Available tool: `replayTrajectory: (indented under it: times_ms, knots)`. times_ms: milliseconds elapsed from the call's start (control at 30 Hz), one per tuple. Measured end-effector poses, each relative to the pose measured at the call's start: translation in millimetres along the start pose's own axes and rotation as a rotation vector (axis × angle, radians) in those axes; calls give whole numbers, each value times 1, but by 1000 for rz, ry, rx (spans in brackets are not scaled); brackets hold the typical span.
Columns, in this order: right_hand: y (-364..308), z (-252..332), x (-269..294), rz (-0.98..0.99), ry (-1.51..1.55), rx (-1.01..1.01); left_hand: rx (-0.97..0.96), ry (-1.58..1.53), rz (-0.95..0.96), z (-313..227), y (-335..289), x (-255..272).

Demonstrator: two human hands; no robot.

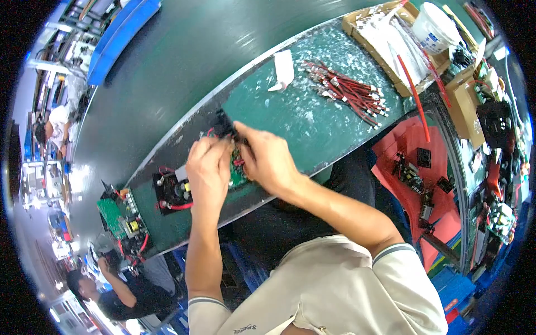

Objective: Assembling electronic components and cooling fans onto printed circuit boards on a factory production line.

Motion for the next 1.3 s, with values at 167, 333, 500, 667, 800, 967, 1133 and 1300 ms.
replayTrajectory:
  times_ms: [167,333,500,667,800,967,1133,1300]
  knots:
    - [14,-34,20,-68,-118,-174,280,182,-47,16,-29,71]
    - [-32,-8,15,223,-43,-119,529,-462,-111,100,-113,87]
    - [-26,-14,7,304,-85,-2,744,-776,-170,79,-132,64]
    - [-25,-6,1,328,-208,205,421,223,-114,12,-111,53]
    - [-23,-13,-6,308,-243,202,287,225,103,9,-83,11]
    - [-22,-13,-9,297,-285,206,314,220,98,21,-88,-1]
    - [-20,-16,-6,314,-292,197,365,236,109,22,-87,-5]
    - [-19,-18,-7,327,-319,192,393,224,149,22,-85,-3]
Point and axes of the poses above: each hand's wrist, its own y-axis towards the middle knuckle, its own x-axis out of the back of the hand, z = x × y, the point moved 3 cm from there along y, towards the middle knuckle, and after that the axes turned 12 degrees about z, right-handed, at the moved point
